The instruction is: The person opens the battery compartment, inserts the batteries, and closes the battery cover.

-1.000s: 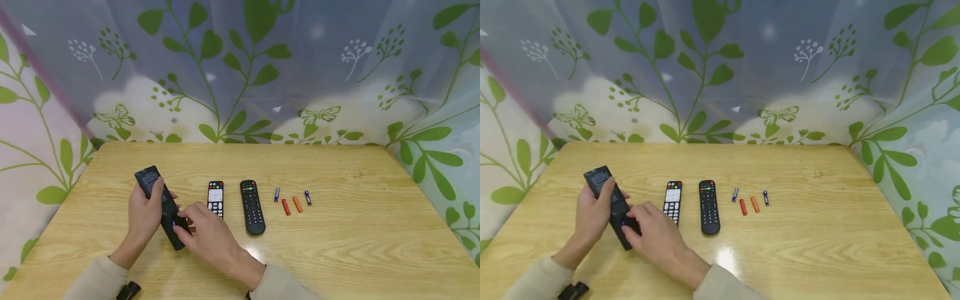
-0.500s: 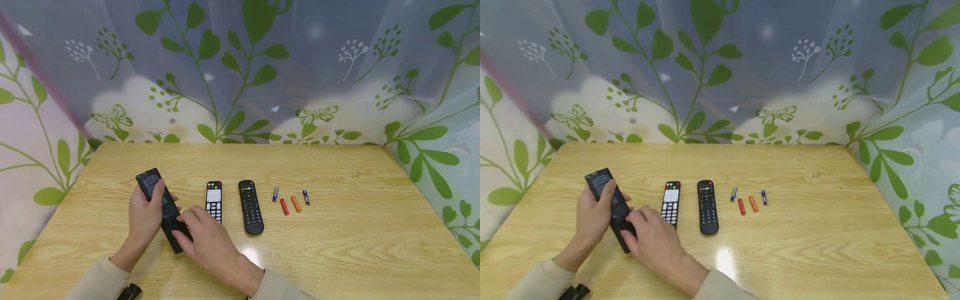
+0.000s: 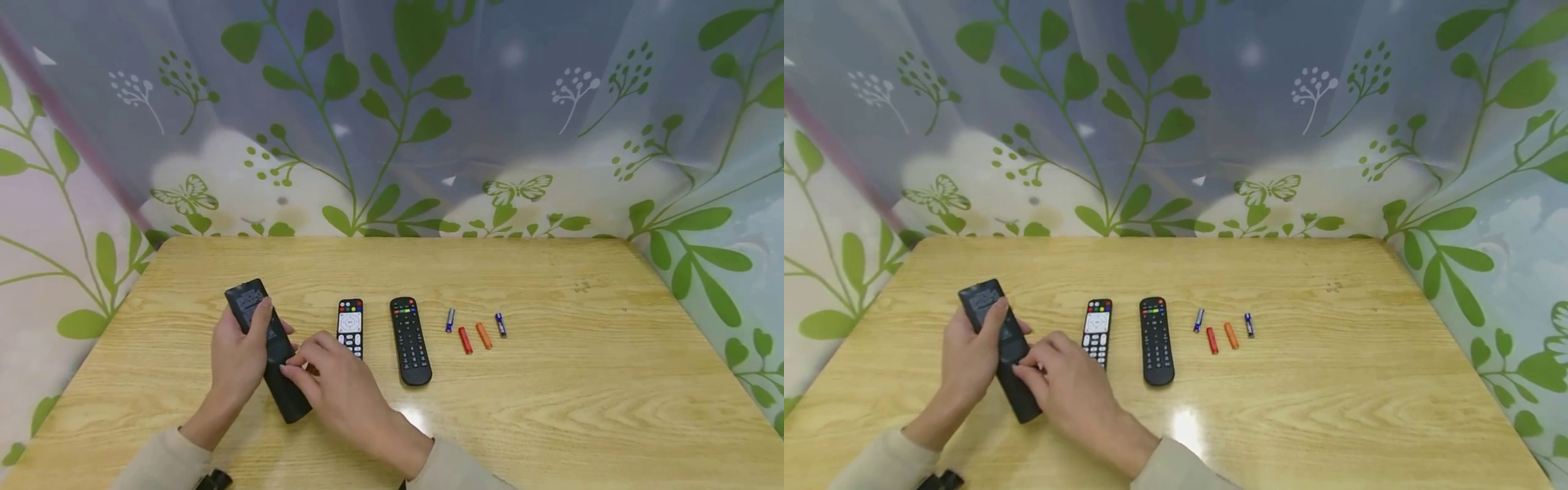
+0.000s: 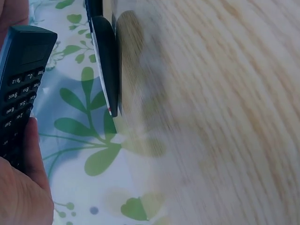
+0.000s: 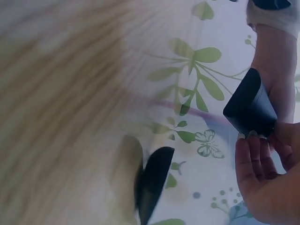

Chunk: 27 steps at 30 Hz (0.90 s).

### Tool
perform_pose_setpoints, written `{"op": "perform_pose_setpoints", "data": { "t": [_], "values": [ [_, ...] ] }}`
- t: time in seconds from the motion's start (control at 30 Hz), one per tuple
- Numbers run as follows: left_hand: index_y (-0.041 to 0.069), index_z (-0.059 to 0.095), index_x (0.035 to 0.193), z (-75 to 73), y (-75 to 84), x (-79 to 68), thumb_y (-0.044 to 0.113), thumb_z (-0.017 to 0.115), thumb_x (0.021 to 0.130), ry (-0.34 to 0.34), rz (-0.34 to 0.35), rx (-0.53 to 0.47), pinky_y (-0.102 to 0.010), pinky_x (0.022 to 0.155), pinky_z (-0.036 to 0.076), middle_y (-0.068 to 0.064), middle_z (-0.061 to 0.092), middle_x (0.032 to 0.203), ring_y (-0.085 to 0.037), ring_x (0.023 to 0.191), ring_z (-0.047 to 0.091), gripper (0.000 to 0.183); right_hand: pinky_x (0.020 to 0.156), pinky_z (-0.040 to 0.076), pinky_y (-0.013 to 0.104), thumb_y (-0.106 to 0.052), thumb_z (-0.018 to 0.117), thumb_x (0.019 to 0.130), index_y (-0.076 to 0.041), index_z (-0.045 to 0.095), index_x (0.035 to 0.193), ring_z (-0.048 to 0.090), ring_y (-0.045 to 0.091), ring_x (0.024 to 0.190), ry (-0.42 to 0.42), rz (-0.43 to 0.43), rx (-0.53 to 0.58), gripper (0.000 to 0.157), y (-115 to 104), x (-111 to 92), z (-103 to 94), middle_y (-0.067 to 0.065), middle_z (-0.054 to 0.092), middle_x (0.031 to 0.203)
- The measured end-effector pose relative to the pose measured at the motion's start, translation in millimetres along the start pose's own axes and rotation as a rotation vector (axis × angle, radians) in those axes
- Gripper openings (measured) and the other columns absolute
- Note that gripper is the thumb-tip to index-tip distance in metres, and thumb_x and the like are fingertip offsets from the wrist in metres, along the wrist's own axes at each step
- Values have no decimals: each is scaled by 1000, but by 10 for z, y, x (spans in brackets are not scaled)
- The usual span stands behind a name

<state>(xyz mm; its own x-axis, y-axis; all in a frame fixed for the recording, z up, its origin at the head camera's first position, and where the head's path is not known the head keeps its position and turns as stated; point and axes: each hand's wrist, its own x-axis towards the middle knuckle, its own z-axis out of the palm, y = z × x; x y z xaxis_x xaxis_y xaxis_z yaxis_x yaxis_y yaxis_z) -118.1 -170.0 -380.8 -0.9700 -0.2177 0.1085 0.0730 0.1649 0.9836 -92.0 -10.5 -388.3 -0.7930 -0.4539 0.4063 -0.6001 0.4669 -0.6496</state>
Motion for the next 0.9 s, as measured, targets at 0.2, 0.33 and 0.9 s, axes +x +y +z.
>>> {"op": "perform_pose_setpoints", "data": {
  "t": [0.2, 0.33, 0.9],
  "values": [
    [2, 44, 113, -12, -5, -16, 34, 47, 101, -18, -9, -39, -34, 54, 58, -10, 67, 77, -26, 59, 68, 34, 68, 53, 18, -23, 70, 89, -14, 64, 82, 53, 2, 80, -2, 188, 396, 13, 50, 46, 34, -8, 55, 91],
    [1, 45, 112, -21, 7, -18, 34, 48, 101, -14, -15, -70, -34, 54, 57, -9, 67, 75, -28, 59, 68, 34, 69, 53, 24, -22, 74, 86, -12, 65, 83, 55, 6, 81, 0, 284, 551, 13, 69, 60, 59, -6, 56, 91],
    [1, 45, 109, -19, 65, -65, 30, 47, 102, 2, 56, -106, -39, 53, 57, -13, 65, 74, -29, 56, 67, 30, 54, 54, 26, -27, 76, 84, -7, 64, 87, 60, 10, 63, -147, 570, 767, 24, 151, 85, 96, 1, 61, 75]
  ]
}}
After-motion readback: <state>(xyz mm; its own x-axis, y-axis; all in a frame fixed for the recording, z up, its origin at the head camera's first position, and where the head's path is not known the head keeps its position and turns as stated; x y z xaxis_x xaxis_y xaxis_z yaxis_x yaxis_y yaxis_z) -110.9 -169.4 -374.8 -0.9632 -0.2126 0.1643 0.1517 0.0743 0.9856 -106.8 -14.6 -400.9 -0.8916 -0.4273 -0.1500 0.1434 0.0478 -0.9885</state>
